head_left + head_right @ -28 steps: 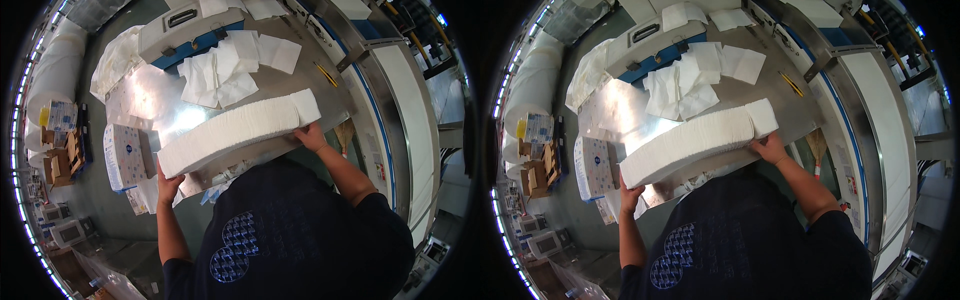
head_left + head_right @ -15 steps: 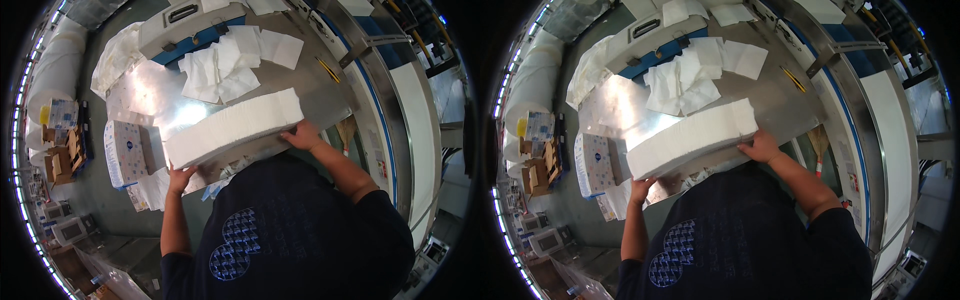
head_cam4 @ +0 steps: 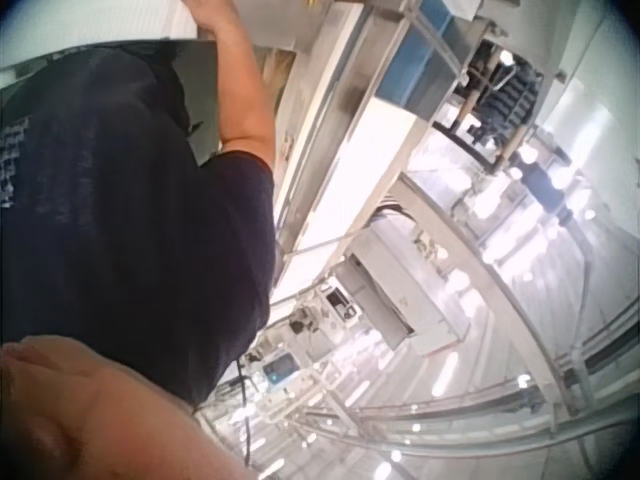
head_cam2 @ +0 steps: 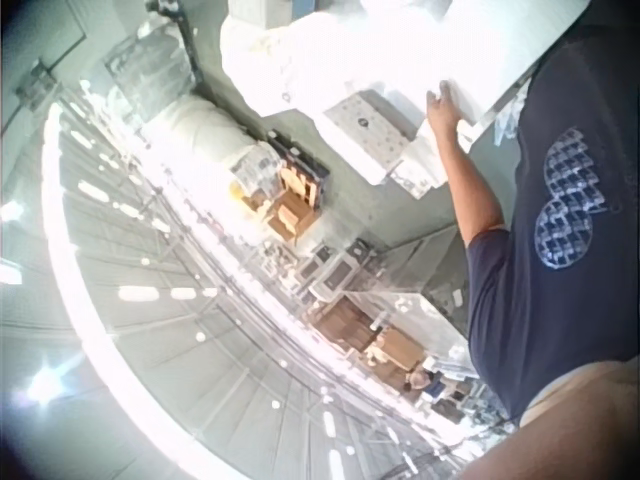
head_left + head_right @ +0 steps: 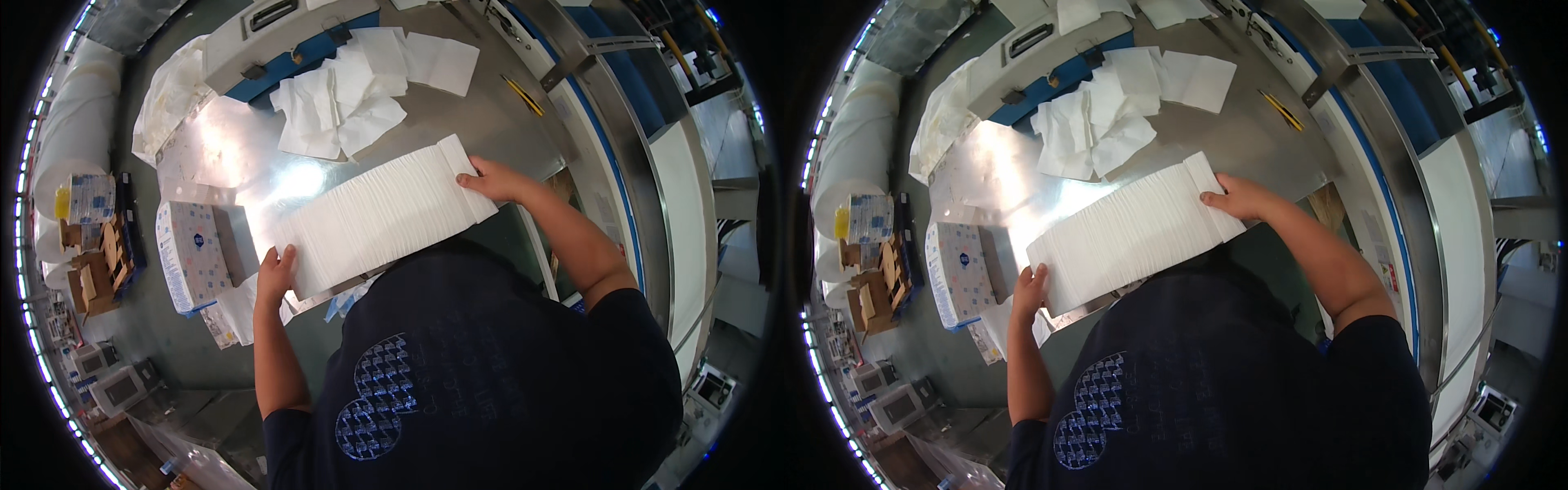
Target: The person organizes stacks of white pads on a metal table, places a large stack onto a conveyor belt, and then gathers loose materials from a basket into a neat stack.
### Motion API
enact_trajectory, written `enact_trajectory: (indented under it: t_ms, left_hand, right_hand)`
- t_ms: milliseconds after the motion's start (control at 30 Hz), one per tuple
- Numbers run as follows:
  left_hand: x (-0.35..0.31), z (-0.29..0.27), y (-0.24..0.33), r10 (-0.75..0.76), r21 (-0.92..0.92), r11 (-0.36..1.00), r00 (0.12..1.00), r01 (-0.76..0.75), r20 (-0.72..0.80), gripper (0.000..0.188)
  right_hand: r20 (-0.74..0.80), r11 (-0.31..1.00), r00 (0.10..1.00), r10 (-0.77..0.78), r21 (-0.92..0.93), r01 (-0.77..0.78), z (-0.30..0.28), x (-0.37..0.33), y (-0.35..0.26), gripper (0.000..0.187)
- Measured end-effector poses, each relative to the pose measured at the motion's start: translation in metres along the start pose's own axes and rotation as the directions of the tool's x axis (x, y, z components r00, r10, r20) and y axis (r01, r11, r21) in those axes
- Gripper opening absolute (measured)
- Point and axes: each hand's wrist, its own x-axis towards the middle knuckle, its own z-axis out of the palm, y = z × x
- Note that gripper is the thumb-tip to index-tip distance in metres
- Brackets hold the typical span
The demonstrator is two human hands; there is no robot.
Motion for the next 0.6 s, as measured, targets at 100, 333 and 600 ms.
enact_trajectory:
  t_ms: [100,333,600]
  left_hand:
    - [0.007,-0.003,-0.035,-0.027,-0.215,0.976,0.999,0.034,0.033,0.039]
    - [0.022,0.027,-0.036,0.128,-0.444,0.891,0.990,-0.093,0.051,0.047]
    - [0.002,0.033,0.014,0.376,-0.728,0.652,0.924,-0.212,0.067,0.065]
  right_hand:
    - [-0.031,0.997,0.999,0.017,0.078,-0.014,0.004,-0.006,0.003,0.059]
    - [-0.112,0.985,0.993,-0.035,0.166,0.053,0.049,-0.005,-0.027,0.089]
    - [-0.309,0.971,0.946,-0.098,0.178,0.158,0.009,-0.047,-0.057,0.090]
